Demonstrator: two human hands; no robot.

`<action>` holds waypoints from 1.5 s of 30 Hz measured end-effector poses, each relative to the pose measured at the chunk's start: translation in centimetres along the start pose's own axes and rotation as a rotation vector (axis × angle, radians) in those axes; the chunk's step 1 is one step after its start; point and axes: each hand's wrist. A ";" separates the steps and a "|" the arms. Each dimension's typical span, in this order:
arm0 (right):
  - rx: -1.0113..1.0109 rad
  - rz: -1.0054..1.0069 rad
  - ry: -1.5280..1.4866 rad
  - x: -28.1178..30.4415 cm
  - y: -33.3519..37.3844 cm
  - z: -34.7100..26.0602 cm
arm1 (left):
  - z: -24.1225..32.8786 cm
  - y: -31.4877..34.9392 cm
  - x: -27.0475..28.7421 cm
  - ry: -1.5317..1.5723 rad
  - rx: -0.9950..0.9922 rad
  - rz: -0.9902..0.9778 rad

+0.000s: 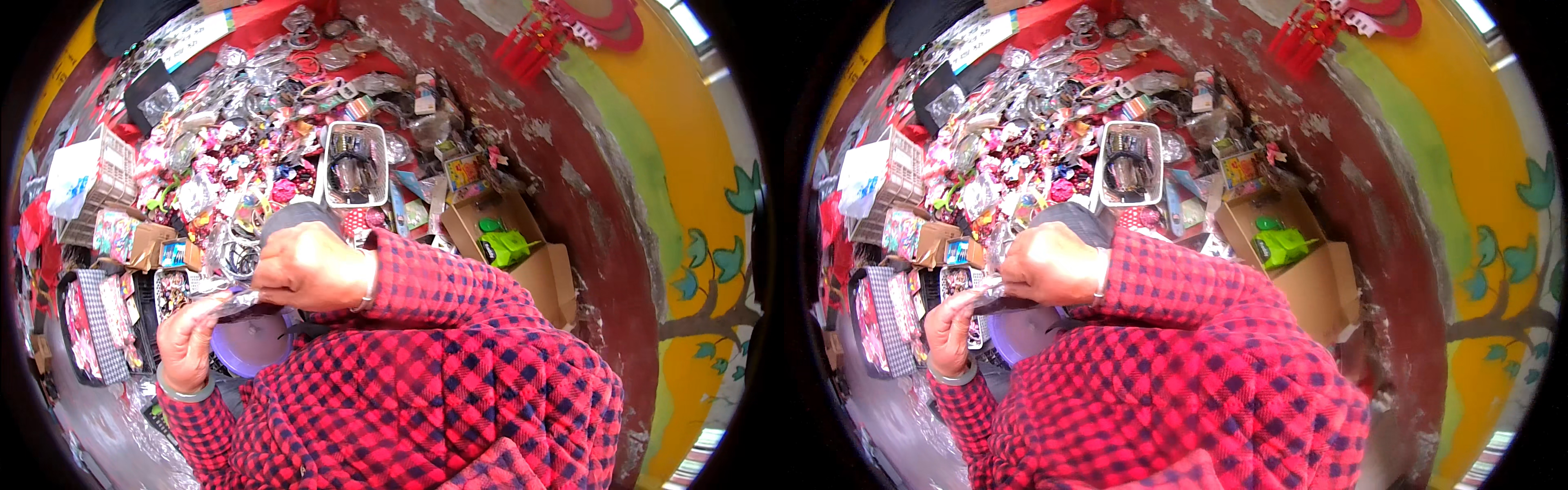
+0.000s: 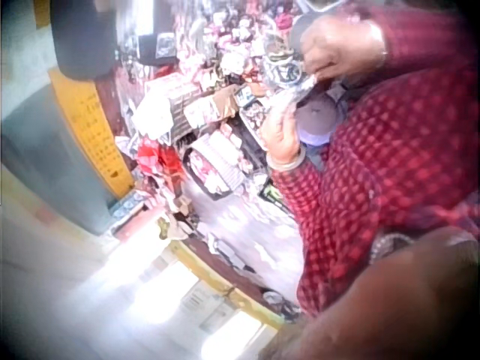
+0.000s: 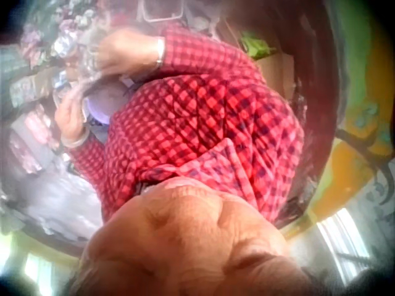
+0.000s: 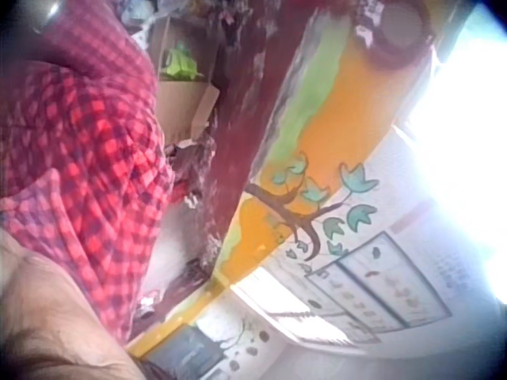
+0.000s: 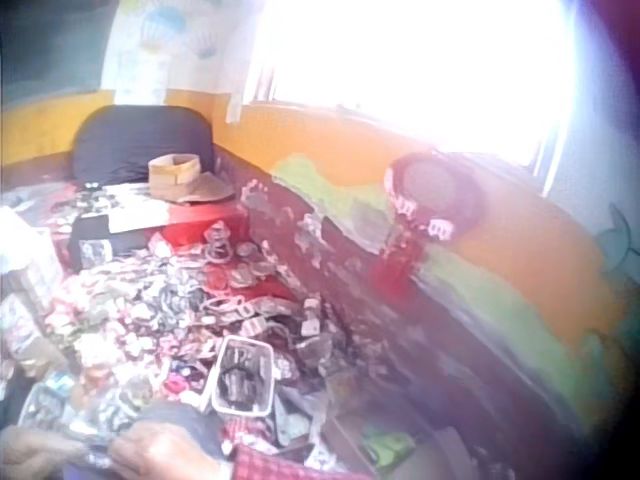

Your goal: The person sits on the floor surrounded by piles of merchandise and sorts through various items. They pick up and examine a black object, a blue plastic container, and a white box, placing them back into the pile or into a basket.

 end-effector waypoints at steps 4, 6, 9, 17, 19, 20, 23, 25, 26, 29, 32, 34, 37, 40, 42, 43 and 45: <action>-0.033 0.011 -0.064 2.9 4.4 1.2 | -0.8 -2.8 -2.7 -0.067 -0.169 -0.249; -0.127 0.045 -0.116 3.4 6.8 2.9 | -1.4 -3.8 -4.3 -0.049 -0.115 -0.309; -0.468 0.213 -0.378 5.0 10.8 6.5 | -2.9 -4.0 -5.1 0.110 0.047 -0.063; -1.269 0.902 -0.116 16.3 32.6 25.3 | -17.9 1.9 -3.0 0.165 0.386 0.070; -1.449 0.948 0.168 19.5 36.2 25.9 | -19.6 4.3 -2.3 0.135 0.480 0.130; -1.555 1.037 0.244 20.7 37.8 26.2 | -19.9 5.3 -2.1 0.116 0.542 0.148; -1.609 1.281 0.315 25.7 44.3 28.0 | -20.7 7.4 -2.2 0.096 0.643 0.179; -1.581 1.513 0.194 27.4 45.7 27.5 | -20.8 8.1 -2.5 0.155 0.685 0.202; -1.633 1.532 0.209 27.9 46.3 27.4 | -20.9 8.1 -2.9 0.150 0.685 0.203; -1.790 1.478 0.309 27.7 47.4 28.3 | -21.7 8.1 -3.3 0.155 0.715 0.172; -1.878 1.243 0.446 25.7 46.9 30.2 | -22.0 7.3 -3.9 0.086 0.724 0.132; -1.832 0.960 0.463 23.0 43.5 31.8 | -22.1 7.6 -4.0 0.053 0.748 0.131; -1.570 0.436 0.475 18.1 36.3 33.0 | -22.1 7.6 -4.3 -0.019 0.782 0.096; -1.403 -0.298 0.749 14.4 33.0 36.5 | -22.5 7.4 -4.7 -0.034 0.761 0.064; -1.469 -0.434 0.736 12.6 32.0 38.6 | -22.9 7.4 -4.9 -0.041 0.746 0.061; -1.510 -0.459 0.731 12.2 32.0 39.4 | -23.0 7.5 -4.9 -0.044 0.739 0.060; -1.571 -0.471 0.734 11.9 32.5 40.2 | -23.4 7.6 -4.8 -0.064 0.728 0.046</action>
Point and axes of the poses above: each hand's wrist, its own y-axis away from the middle knuckle, its own x-axis out of the back of the hand, z = x × y, and after that the axes turned 9 degrees about -x, right-handed
